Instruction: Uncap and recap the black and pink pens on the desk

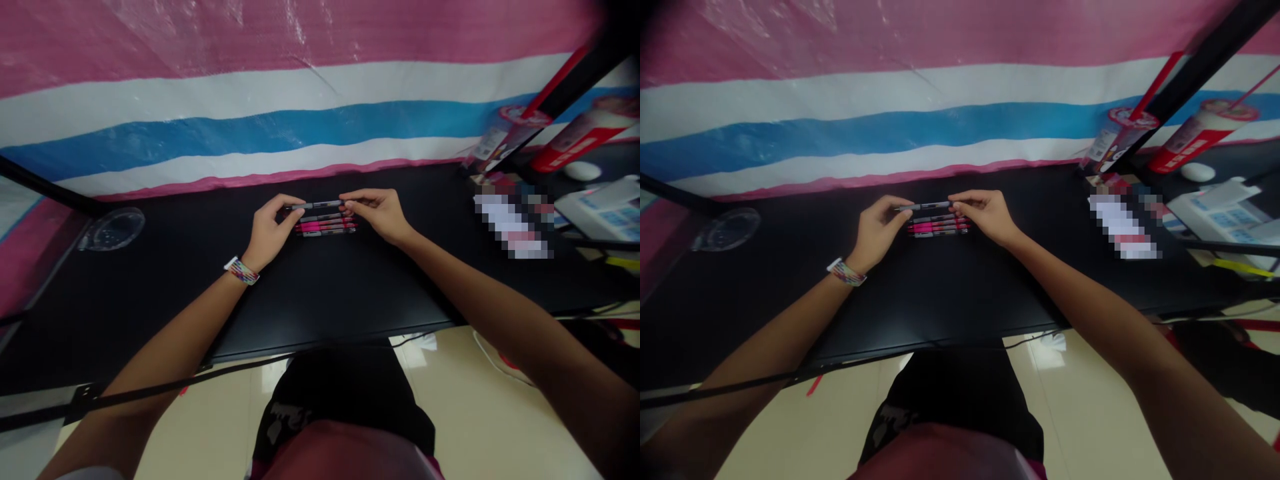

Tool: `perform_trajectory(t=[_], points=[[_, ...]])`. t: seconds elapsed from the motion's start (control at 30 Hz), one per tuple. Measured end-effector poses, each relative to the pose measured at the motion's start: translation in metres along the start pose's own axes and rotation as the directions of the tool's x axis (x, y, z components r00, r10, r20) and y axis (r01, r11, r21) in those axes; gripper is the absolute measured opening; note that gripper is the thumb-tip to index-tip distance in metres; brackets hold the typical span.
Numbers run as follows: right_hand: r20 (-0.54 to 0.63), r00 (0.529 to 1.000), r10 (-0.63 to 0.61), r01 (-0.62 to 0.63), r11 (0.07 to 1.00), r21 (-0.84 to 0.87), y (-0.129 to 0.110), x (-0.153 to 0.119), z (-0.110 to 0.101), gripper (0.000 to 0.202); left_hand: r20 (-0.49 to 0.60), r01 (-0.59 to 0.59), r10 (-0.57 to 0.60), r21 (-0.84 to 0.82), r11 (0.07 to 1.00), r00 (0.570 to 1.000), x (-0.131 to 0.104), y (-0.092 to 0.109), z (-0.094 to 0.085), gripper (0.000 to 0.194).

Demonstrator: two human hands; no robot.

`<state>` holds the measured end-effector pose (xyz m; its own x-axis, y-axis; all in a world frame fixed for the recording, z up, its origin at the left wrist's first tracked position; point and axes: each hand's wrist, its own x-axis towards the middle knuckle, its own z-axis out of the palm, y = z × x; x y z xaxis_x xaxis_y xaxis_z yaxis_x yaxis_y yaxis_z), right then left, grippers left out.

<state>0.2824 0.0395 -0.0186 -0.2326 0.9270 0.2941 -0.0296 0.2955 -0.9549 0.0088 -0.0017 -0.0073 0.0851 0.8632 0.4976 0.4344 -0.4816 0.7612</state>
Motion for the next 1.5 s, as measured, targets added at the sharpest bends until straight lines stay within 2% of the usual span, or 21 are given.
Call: perform_trajectory(t=[0.1,0.23,0.33,0.47,0.87,1.0,1.23,1.5], points=[[0.002,1.000,0.013,-0.013,1.000,-0.003,0.002,0.002,-0.003,0.040,0.047,0.084,-0.083,-0.021,0.996,0.995,0.002,-0.004,0.000,0.053],[-0.006,1.000,0.001,-0.001,1.000,0.007,0.005,0.004,-0.006,0.037,-0.009,0.050,-0.051,-0.093,0.994,0.999,0.004,-0.009,-0.002,0.029],[-0.009,1.000,0.005,-0.005,1.000,0.017,0.006,0.005,-0.007,0.036,-0.012,0.060,-0.062,-0.090,0.994,0.998,0.006,-0.013,-0.005,0.035],[-0.013,1.000,0.028,-0.028,1.000,0.014,0.006,0.006,-0.006,0.038,-0.006,0.056,-0.057,-0.162,0.985,0.998,0.007,-0.014,-0.006,0.031],[-0.046,0.998,0.036,-0.035,0.999,0.025,0.010,0.008,-0.007,0.039,0.019,0.110,-0.109,-0.094,0.989,0.994,0.008,-0.017,-0.007,0.034],[-0.053,0.998,0.030,-0.025,0.996,0.082,0.011,0.008,-0.006,0.034,-0.007,0.087,-0.088,-0.117,0.989,0.996,0.008,-0.021,-0.007,0.029],[-0.080,0.996,0.029,-0.025,0.998,0.053,0.012,0.011,-0.009,0.031,-0.116,0.111,-0.124,-0.118,0.987,0.985,0.010,-0.026,-0.010,0.013],[-0.130,0.992,-0.003,0.004,1.000,0.013,0.013,0.015,-0.015,0.024,-0.177,0.116,-0.140,-0.141,0.983,0.974,0.011,-0.033,-0.012,0.013]])
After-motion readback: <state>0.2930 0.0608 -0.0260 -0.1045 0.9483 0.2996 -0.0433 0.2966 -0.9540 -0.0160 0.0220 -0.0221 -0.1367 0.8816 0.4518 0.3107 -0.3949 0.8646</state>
